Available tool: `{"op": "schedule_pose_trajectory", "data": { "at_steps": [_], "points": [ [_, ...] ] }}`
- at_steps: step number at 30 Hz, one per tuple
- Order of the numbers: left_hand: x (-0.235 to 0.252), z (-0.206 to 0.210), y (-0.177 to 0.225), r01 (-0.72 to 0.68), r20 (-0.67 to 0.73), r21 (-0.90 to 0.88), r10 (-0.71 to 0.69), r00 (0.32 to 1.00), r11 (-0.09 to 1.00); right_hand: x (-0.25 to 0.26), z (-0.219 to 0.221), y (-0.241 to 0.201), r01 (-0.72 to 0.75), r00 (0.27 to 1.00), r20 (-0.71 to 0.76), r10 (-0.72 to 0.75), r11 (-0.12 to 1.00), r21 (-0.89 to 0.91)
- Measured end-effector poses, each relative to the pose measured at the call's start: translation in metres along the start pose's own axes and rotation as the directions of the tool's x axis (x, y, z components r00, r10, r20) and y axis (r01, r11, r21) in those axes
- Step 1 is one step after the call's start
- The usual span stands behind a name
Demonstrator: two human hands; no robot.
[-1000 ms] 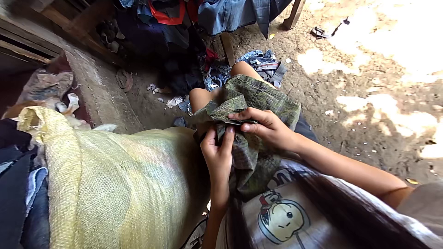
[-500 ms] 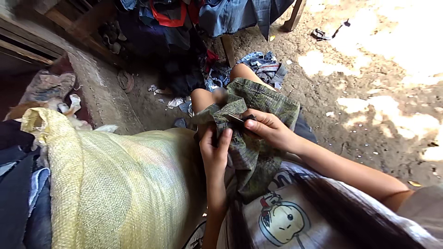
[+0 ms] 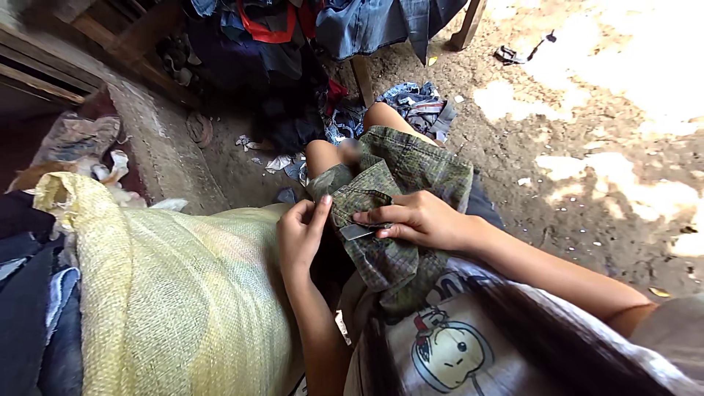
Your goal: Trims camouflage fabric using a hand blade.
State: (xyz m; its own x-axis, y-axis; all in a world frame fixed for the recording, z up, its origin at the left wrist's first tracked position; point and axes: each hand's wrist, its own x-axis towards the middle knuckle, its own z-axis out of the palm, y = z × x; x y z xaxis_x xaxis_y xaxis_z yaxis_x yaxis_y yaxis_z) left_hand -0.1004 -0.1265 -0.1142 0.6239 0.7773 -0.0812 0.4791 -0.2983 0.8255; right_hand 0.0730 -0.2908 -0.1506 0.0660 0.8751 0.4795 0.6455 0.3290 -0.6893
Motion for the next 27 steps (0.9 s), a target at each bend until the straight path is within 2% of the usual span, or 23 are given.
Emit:
{"op": "schedule_pose_trajectory", "data": {
  "at_steps": [4,6,8,10,11,13,16,18,20,21,22,24,25,27],
  "points": [
    [0.003,-0.005,-0.013,-0.011,0.038,0.110,0.006,0.999,0.994,0.000,0.004,0.001,-0.030,0.996,0.080,0.028,0.999,0.021],
    [0.007,-0.007,-0.012,-0.009,0.177,0.210,-0.029,0.984,0.978,0.000,0.004,0.002,-0.031,0.993,0.112,0.028,0.999,0.021],
    [0.013,-0.013,-0.006,-0.020,0.389,0.286,-0.097,0.916,0.958,-0.001,0.004,0.001,-0.031,0.989,0.144,0.028,0.999,0.021],
    [0.019,-0.014,-0.008,-0.056,0.520,0.278,-0.101,0.848,0.959,-0.002,0.004,0.002,-0.031,0.983,0.180,0.026,0.999,0.025],
    [0.020,-0.013,-0.009,-0.043,0.525,0.224,-0.084,0.847,0.974,-0.002,0.003,0.002,-0.034,0.981,0.190,0.028,0.999,0.026],
    [0.021,-0.011,-0.009,0.037,0.437,0.080,-0.068,0.897,0.996,-0.002,0.000,0.003,-0.054,0.985,0.166,0.048,0.998,0.032],
    [0.024,-0.003,0.005,0.071,0.239,-0.131,-0.038,0.970,0.989,-0.002,-0.004,0.006,-0.120,0.993,0.015,0.119,0.991,0.060],
    [0.030,0.010,0.018,-0.052,0.067,-0.266,0.073,0.995,0.963,0.000,-0.006,0.006,-0.146,0.977,-0.139,0.163,0.981,0.126],
    [0.037,0.029,0.036,-0.257,-0.129,-0.324,0.227,0.965,0.910,0.004,-0.009,0.005,-0.105,0.943,-0.292,0.162,0.974,0.202],
    [0.038,0.039,0.046,-0.318,-0.208,-0.340,0.259,0.943,0.885,0.007,-0.009,0.003,-0.072,0.927,-0.348,0.141,0.976,0.203],
    [0.036,0.048,0.054,-0.327,-0.263,-0.369,0.240,0.935,0.870,0.008,-0.009,0.002,-0.048,0.920,-0.375,0.118,0.981,0.190],
    [0.029,0.059,0.057,-0.265,-0.315,-0.452,0.125,0.941,0.852,0.006,-0.003,0.004,-0.073,0.933,-0.336,0.127,0.983,0.169],
    [0.024,0.059,0.053,-0.192,-0.285,-0.514,0.044,0.958,0.836,0.003,0.002,0.008,-0.125,0.944,-0.284,0.169,0.978,0.168],
    [0.015,0.057,0.038,-0.004,-0.118,-0.634,-0.092,0.989,0.773,-0.003,0.009,0.018,-0.266,0.943,-0.155,0.295,0.947,0.182]
  ]
}}
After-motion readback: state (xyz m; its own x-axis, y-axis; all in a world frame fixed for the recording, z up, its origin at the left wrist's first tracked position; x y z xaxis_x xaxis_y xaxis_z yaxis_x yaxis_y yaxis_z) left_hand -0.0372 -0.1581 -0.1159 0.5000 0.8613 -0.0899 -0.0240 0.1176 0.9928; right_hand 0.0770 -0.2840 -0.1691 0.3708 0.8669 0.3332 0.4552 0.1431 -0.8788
